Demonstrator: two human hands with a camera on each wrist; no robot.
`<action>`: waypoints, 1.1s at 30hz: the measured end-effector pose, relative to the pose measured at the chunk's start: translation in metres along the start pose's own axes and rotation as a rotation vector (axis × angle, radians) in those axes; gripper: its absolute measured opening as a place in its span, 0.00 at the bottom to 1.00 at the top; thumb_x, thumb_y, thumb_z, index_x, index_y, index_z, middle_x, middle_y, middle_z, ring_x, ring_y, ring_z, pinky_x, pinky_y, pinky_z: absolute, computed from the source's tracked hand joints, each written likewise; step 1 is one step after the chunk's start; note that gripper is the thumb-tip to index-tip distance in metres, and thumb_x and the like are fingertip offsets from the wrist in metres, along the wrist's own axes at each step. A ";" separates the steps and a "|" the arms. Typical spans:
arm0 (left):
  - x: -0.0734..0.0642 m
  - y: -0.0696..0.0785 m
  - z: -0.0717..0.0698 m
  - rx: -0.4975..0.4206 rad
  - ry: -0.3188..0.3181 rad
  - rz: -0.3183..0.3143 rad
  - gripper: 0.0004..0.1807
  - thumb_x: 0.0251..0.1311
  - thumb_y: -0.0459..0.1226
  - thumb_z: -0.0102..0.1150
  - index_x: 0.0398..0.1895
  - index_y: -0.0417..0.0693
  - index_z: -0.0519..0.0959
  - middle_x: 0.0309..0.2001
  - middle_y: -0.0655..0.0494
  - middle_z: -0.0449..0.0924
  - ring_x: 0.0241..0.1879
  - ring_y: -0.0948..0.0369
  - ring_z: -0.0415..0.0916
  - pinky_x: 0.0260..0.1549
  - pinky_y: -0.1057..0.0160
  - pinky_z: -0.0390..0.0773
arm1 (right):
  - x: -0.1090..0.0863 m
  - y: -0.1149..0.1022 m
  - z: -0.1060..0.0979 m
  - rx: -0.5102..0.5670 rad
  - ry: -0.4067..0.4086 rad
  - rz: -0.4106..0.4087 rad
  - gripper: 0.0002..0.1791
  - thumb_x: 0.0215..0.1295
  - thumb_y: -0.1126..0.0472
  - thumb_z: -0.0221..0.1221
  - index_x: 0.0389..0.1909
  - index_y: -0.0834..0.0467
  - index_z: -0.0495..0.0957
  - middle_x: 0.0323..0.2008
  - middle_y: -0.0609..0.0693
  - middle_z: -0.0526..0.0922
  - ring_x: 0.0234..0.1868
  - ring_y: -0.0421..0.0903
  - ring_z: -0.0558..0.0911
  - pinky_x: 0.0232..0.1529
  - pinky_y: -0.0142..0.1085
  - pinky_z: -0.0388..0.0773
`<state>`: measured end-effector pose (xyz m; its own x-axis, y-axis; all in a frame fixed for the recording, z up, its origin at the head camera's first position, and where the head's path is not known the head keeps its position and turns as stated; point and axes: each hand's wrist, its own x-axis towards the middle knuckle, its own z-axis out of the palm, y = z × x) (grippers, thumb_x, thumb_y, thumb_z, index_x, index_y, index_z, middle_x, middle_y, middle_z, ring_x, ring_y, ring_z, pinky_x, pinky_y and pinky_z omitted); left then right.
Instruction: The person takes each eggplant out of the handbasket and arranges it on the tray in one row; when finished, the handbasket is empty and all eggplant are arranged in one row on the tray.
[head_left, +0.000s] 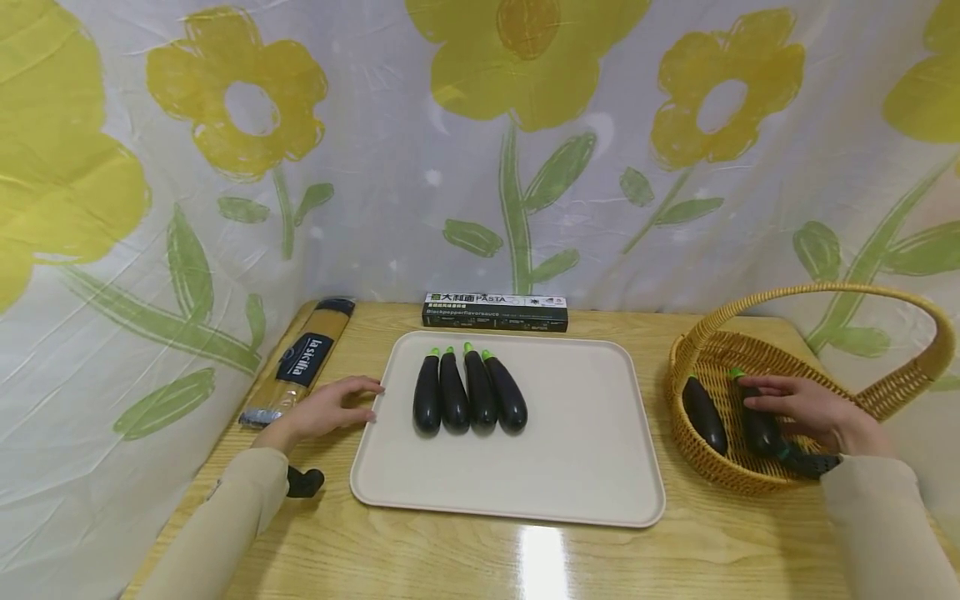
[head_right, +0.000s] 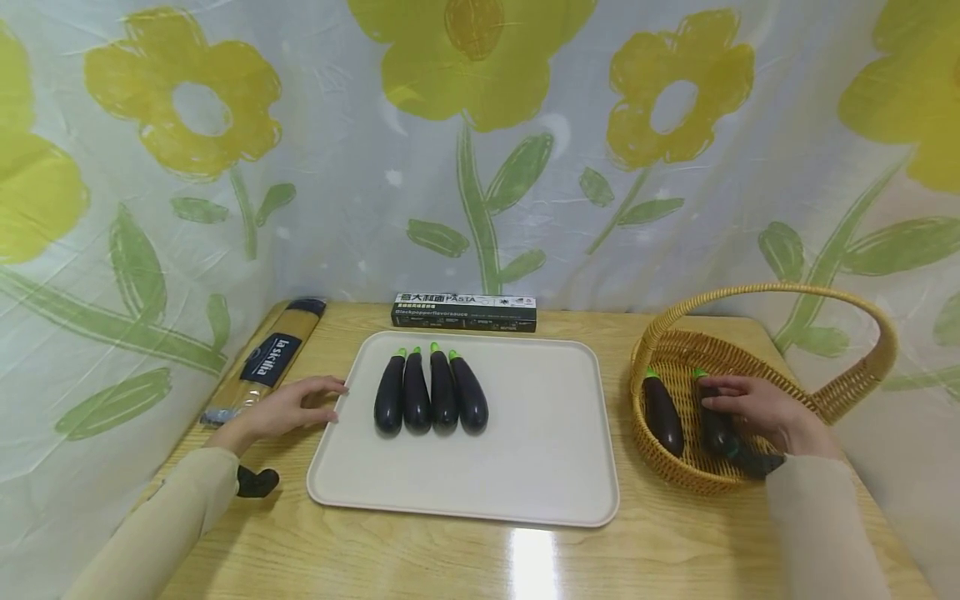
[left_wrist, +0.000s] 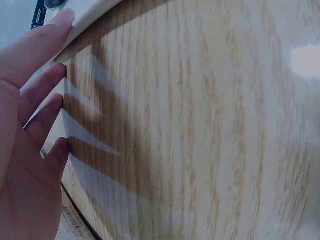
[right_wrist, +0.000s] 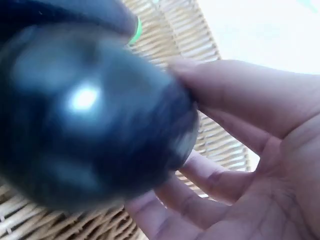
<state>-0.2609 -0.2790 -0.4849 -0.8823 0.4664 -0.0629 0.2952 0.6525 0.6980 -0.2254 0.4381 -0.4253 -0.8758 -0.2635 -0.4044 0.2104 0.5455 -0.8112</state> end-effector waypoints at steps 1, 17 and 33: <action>0.000 0.000 0.000 0.001 0.000 -0.001 0.24 0.62 0.40 0.65 0.61 0.43 0.75 0.66 0.38 0.67 0.68 0.39 0.58 0.67 0.38 0.57 | -0.002 -0.002 0.001 -0.015 0.006 -0.013 0.38 0.75 0.53 0.53 0.74 0.70 0.49 0.72 0.75 0.42 0.70 0.72 0.51 0.57 0.60 0.73; 0.000 -0.001 0.001 0.010 0.001 -0.004 0.25 0.62 0.40 0.65 0.61 0.42 0.75 0.67 0.37 0.66 0.69 0.38 0.58 0.67 0.37 0.56 | -0.047 -0.037 0.024 -0.223 0.246 -0.122 0.37 0.73 0.47 0.54 0.74 0.60 0.57 0.68 0.70 0.59 0.45 0.23 0.72 0.43 0.37 0.81; 0.002 -0.005 0.000 -0.011 -0.004 0.013 0.24 0.62 0.40 0.65 0.60 0.43 0.75 0.66 0.38 0.67 0.69 0.39 0.58 0.67 0.38 0.56 | -0.082 -0.054 0.076 -0.203 0.259 -0.170 0.30 0.73 0.48 0.53 0.73 0.48 0.61 0.69 0.60 0.62 0.49 0.20 0.72 0.41 0.34 0.79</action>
<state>-0.2637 -0.2815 -0.4888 -0.8770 0.4771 -0.0568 0.3025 0.6401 0.7062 -0.1318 0.3701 -0.3804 -0.9771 -0.1684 -0.1297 -0.0154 0.6647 -0.7469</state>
